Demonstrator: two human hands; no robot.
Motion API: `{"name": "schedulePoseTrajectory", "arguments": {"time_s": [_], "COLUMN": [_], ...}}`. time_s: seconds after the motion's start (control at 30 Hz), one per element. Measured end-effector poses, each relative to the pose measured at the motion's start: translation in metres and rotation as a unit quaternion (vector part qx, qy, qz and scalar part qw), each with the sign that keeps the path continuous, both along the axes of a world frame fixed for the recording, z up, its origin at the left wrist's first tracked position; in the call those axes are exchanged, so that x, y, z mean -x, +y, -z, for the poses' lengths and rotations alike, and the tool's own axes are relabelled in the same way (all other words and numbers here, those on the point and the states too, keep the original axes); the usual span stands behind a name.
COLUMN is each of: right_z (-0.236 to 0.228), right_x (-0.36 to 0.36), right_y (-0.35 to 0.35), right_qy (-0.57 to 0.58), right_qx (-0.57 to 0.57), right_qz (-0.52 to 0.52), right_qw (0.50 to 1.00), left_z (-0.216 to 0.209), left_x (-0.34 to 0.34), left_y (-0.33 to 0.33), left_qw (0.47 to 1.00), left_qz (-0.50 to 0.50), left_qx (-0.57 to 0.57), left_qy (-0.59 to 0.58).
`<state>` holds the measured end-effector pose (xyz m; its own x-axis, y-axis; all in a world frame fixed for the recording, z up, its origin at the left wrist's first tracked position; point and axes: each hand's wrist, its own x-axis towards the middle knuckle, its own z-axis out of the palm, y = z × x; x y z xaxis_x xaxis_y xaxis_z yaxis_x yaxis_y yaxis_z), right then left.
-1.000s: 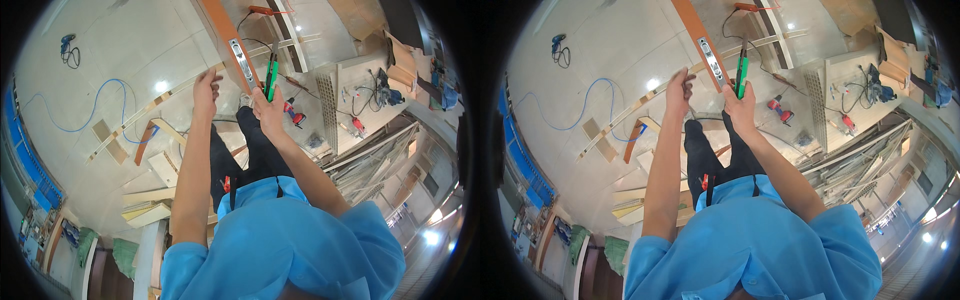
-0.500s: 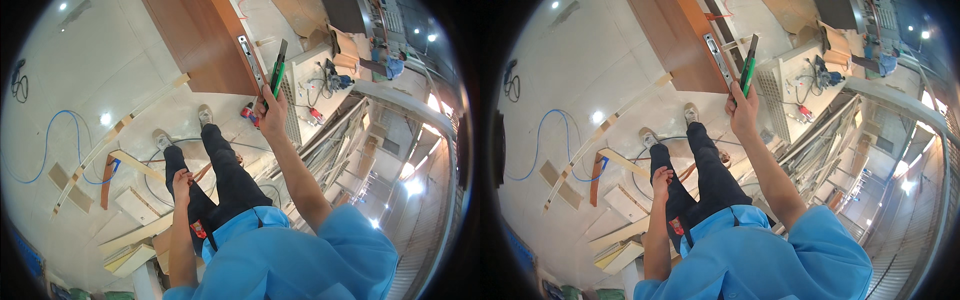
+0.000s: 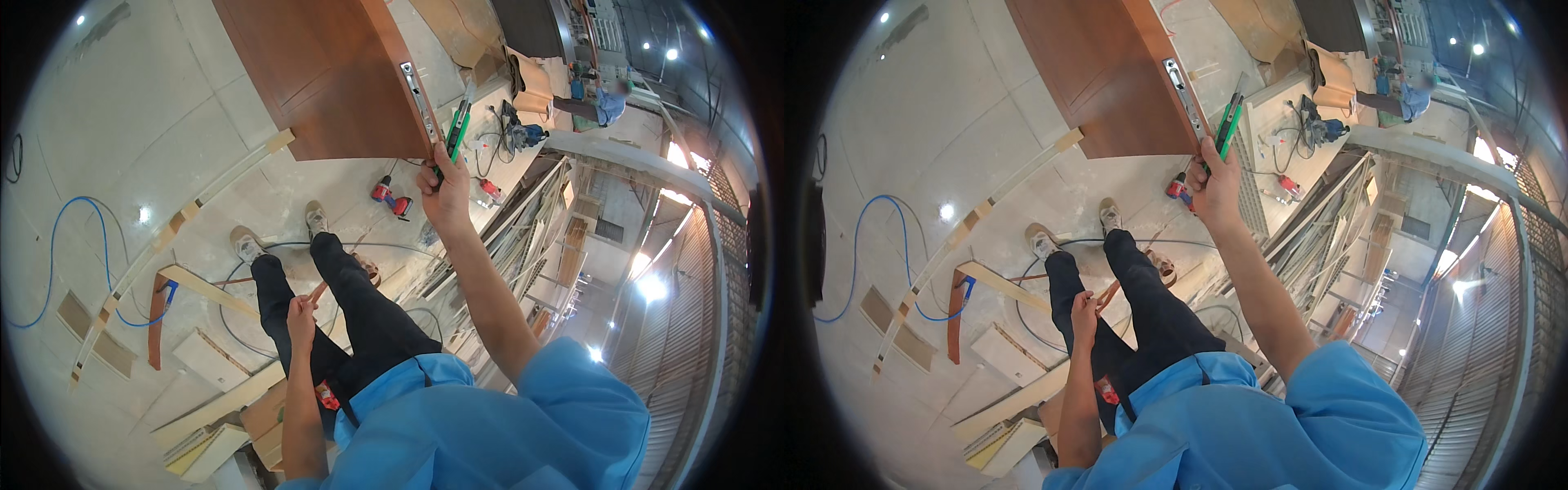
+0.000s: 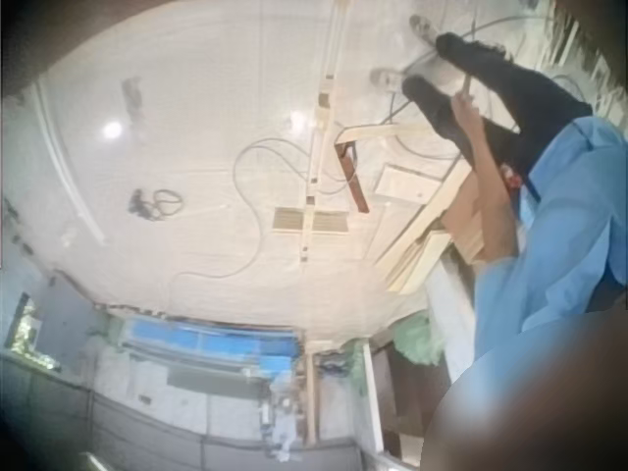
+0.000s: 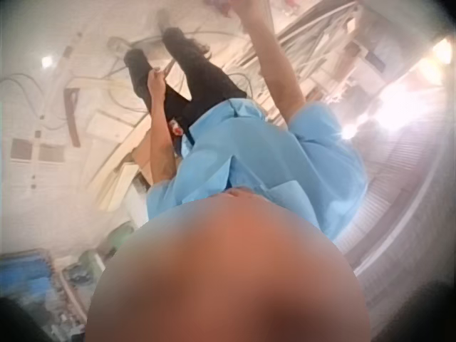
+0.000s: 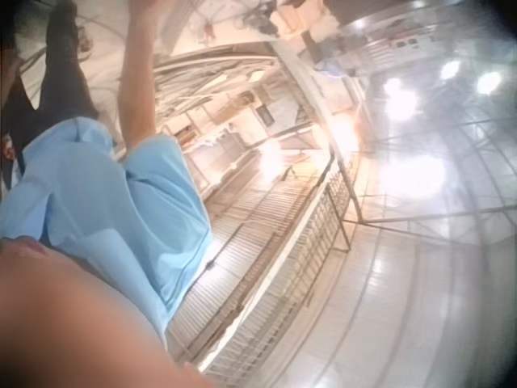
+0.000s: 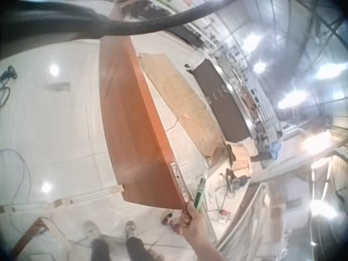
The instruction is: The person aligns a metal lock plate on a wooden door, marks the screw holes with a green marker, and uses a cordless drill to drive screws into the plate. They reposition the door and repeat the marking and drilling steps to secure the hardware.
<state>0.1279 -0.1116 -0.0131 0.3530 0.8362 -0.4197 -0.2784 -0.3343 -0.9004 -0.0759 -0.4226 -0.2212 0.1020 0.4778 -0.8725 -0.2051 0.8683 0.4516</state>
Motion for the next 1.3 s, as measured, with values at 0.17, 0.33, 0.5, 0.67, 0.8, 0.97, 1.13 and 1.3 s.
{"name": "schedulePoseTrajectory", "arguments": {"time_s": [0.17,0.33,0.5,0.67,0.8,0.97,1.13,1.3], "right_z": [-0.001,-0.001,0.011,0.065,0.133,0.268,0.446,0.602], "right_x": [0.001,-0.005,-0.019,-0.035,-0.063,-0.107,-0.171,-0.232], "right_y": [0.000,-0.007,-0.053,-0.112,-0.146,-0.162,-0.164,-0.158], "right_qy": [-0.016,-0.012,0.010,-0.125,-0.155,-0.301,-0.436,-0.459], "right_qx": [0.001,0.007,-0.042,0.044,0.200,0.258,0.213,0.237], "right_qz": [-0.009,0.046,0.142,0.116,0.088,-0.004,-0.091,-0.092], "right_qw": [1.000,0.999,0.989,0.984,0.963,0.918,0.869,0.852], "left_z": [-0.001,-0.022,-0.068,-0.139,-0.188,-0.196,-0.174,-0.159], "left_x": [-0.009,-0.008,-0.001,-0.003,-0.021,-0.047,-0.049,-0.052], "left_y": [0.017,0.049,0.123,0.248,0.358,0.481,0.507,0.515], "left_qw": [0.999,0.999,0.989,0.943,0.840,0.690,0.621,0.610], "left_qz": [0.027,-0.019,-0.044,-0.018,0.014,0.096,0.157,0.089], "left_qx": [-0.019,-0.039,-0.141,-0.322,-0.502,-0.613,-0.605,-0.701], "left_qy": [0.019,-0.025,-0.011,0.081,0.207,0.372,0.472,0.358]}}
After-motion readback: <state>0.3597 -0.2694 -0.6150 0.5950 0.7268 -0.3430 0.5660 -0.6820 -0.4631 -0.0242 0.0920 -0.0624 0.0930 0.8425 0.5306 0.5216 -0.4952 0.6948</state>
